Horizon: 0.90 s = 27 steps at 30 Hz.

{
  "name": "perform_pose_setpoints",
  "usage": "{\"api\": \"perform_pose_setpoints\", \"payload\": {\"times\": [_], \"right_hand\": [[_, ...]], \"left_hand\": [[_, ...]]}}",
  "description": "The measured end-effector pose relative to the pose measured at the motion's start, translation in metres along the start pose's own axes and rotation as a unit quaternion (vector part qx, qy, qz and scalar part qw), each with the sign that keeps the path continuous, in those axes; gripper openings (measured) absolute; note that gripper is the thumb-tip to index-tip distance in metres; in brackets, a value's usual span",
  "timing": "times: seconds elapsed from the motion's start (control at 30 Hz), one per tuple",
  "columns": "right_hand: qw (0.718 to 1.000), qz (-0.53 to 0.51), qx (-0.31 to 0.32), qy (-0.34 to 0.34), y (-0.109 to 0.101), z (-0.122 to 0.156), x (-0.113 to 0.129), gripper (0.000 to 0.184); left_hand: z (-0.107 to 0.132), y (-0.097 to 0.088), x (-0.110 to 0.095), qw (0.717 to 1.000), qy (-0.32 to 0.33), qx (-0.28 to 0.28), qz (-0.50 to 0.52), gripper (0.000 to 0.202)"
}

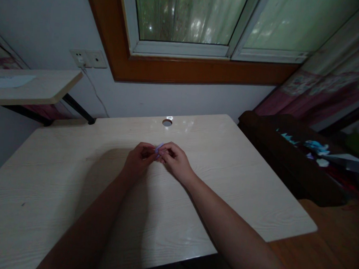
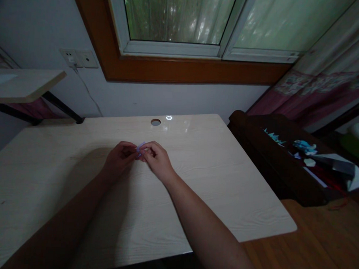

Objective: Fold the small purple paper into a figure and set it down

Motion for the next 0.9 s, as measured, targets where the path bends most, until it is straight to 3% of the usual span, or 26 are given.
{"api": "perform_pose_setpoints", "payload": {"times": [0.5,0.9], "right_hand": [[1.000,0.001,-0.012,0.013,-0.001,-0.001,-0.002,0.019],[0.993,-0.107,-0.051,-0.003,0.001,-0.003,-0.010,0.051]], "left_hand": [[-0.001,0.001,0.000,1.000,-0.001,-0.004,-0.006,0.039],[-0.002,0.001,0.007,1.000,-0.029,-0.004,0.012,0.039]]}}
Point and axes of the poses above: each hand's wrist, its own z-axis away from the middle knuckle, its own y-axis out of the palm, x = y × z, the point moved 3 cm from there along -z, towards the middle knuckle, and after that the axes turned 10 degrees about -z, right-handed, at the moved point
